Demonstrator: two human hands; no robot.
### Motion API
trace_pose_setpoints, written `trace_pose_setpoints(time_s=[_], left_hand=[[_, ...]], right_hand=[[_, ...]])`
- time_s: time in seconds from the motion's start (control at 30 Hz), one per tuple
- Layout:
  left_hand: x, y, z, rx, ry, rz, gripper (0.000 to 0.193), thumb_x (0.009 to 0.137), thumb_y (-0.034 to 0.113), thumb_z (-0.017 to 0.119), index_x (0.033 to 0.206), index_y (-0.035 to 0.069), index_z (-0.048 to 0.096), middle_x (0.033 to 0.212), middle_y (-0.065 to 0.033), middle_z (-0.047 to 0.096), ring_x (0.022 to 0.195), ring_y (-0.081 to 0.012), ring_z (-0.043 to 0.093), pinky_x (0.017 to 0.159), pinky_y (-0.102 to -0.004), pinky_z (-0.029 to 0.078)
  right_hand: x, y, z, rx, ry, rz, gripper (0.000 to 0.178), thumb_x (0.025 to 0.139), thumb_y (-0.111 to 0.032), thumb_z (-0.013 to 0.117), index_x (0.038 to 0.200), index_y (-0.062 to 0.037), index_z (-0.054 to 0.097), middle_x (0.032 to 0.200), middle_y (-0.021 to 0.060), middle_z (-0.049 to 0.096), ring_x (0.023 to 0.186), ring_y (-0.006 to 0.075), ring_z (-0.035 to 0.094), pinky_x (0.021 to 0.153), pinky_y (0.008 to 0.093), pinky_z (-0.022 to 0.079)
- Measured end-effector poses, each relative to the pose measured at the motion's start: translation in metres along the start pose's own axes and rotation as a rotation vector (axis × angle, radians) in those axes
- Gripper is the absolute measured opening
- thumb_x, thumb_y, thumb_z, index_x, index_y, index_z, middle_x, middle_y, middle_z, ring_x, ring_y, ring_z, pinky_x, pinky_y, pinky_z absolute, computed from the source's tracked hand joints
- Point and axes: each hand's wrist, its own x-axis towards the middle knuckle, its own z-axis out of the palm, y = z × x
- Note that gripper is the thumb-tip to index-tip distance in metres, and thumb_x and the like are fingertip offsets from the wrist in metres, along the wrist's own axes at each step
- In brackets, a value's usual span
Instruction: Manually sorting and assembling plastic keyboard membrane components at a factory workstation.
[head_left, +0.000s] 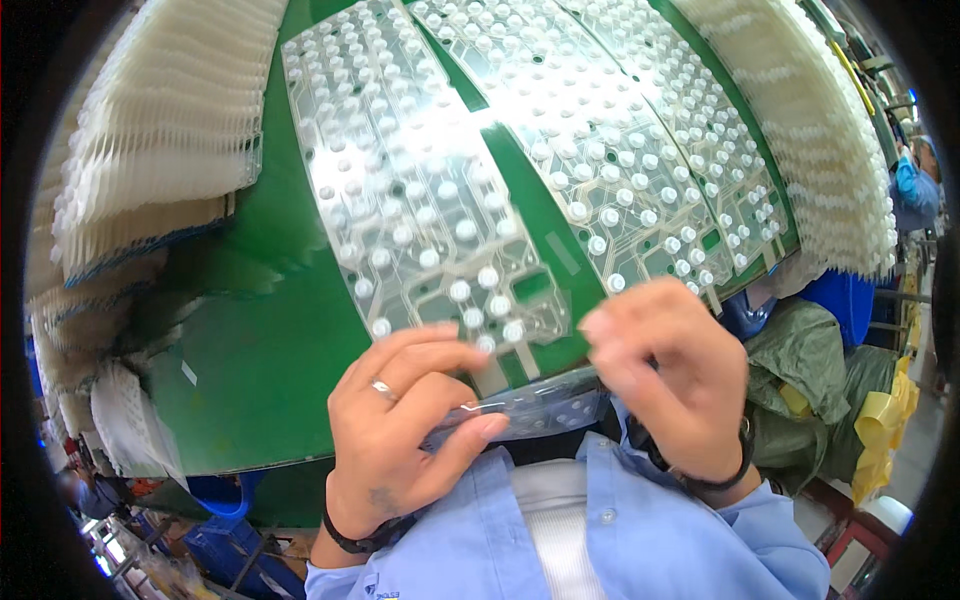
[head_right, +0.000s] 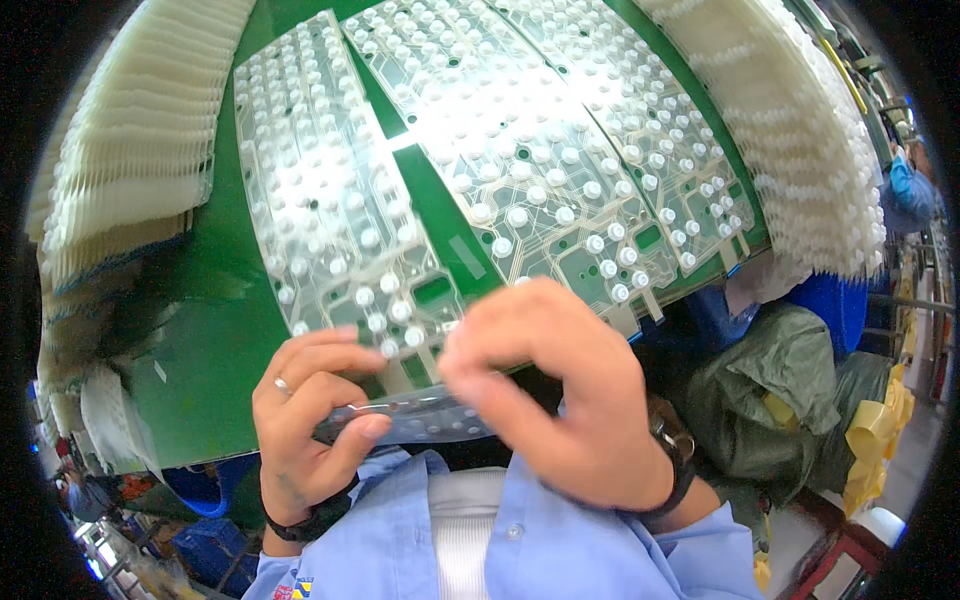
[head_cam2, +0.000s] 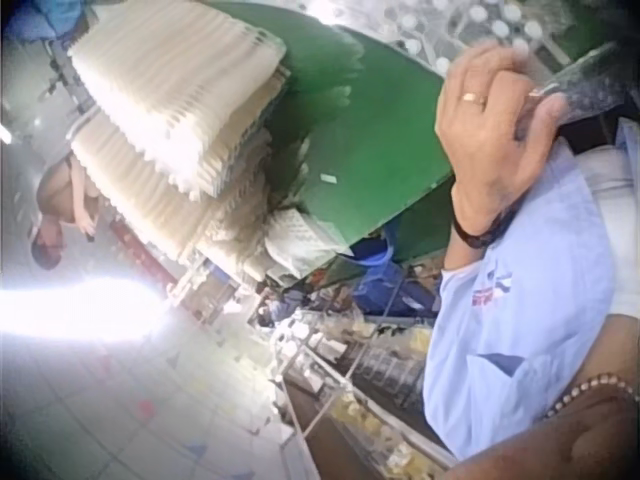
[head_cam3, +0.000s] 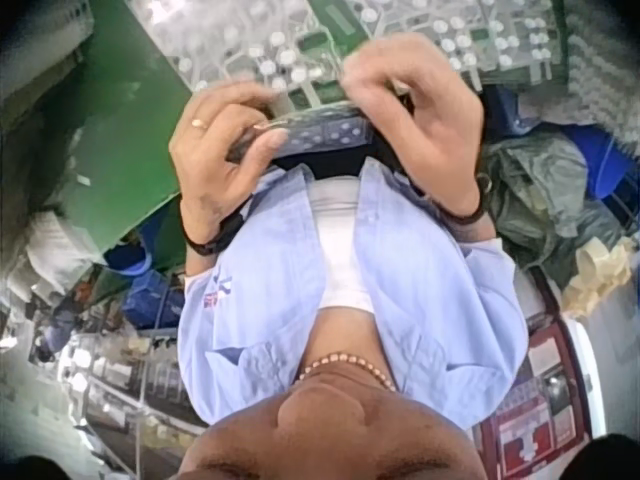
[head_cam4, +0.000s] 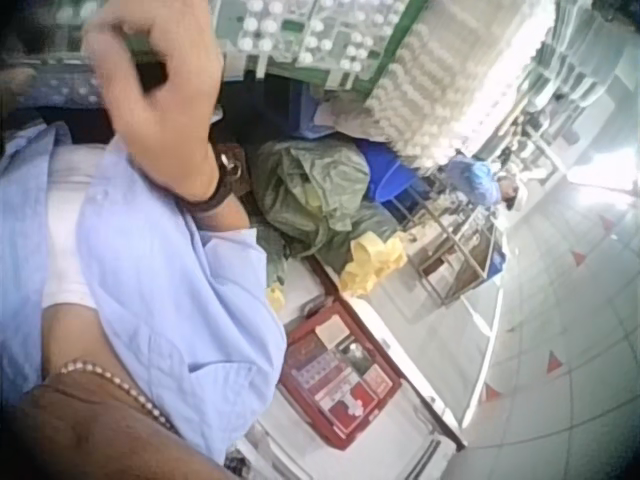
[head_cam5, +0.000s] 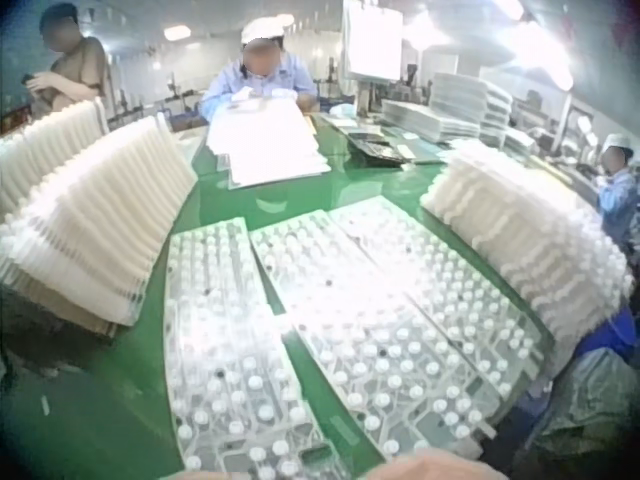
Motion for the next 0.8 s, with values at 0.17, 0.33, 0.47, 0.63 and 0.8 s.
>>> trace_pose_setpoints(time_s=[0.17,0.33,0.47,0.63,0.8], left_hand=[[-0.009,-0.004,-0.003,0.168,-0.227,0.127,0.027,0.075,0.028,0.077,0.071,0.009,0.058,0.121,-0.0088,0.068,0.119,-0.0315,0.058,0.090,-0.0422,0.041],[-0.015,0.002,-0.013,0.045,-0.279,0.105,0.030,0.076,0.032,0.077,0.070,0.010,0.057,0.112,-0.0105,0.070,0.116,-0.0302,0.059,0.085,-0.0427,0.044],[0.001,-0.004,-0.015,0.161,-0.165,0.097,0.028,0.074,0.028,0.078,0.071,0.011,0.055,0.121,-0.0064,0.067,0.120,-0.0284,0.057,0.089,-0.0406,0.041],[-0.003,-0.017,-0.014,0.126,-0.203,0.084,0.031,0.074,0.028,0.078,0.068,0.012,0.053,0.122,-0.0068,0.067,0.119,-0.0267,0.059,0.090,-0.0386,0.040],[-0.007,-0.020,-0.019,0.082,-0.253,0.104,0.031,0.075,0.029,0.078,0.066,0.013,0.052,0.120,-0.0045,0.069,0.113,-0.0218,0.062,0.088,-0.0347,0.040]], right_hand=[[0.011,0.010,-0.002,-0.074,0.001,0.404,0.009,0.087,-0.001,0.065,0.096,0.0007,0.066,0.092,0.0071,0.063,0.080,0.0110,0.061,0.063,0.0221,0.049],[0.021,0.002,-0.005,-0.146,0.031,0.355,0.007,0.087,-0.001,0.065,0.094,-0.0005,0.067,0.086,0.0054,0.064,0.072,0.0092,0.060,0.055,0.0215,0.045],[0.039,0.007,0.003,-0.186,0.015,0.221,0.007,0.086,-0.001,0.065,0.093,-0.0004,0.067,0.084,0.0050,0.064,0.068,0.0084,0.057,0.052,0.0224,0.042],[0.052,0.006,0.014,-0.269,-0.128,0.417,0.006,0.084,-0.002,0.067,0.089,0.0002,0.066,0.078,0.0054,0.063,0.053,0.0093,0.049,0.049,0.0247,0.037],[0.048,0.009,0.017,-0.260,-0.067,0.327,0.006,0.083,-0.002,0.067,0.088,-0.0008,0.066,0.076,0.0068,0.062,0.049,0.0100,0.047,0.049,0.0251,0.037]])
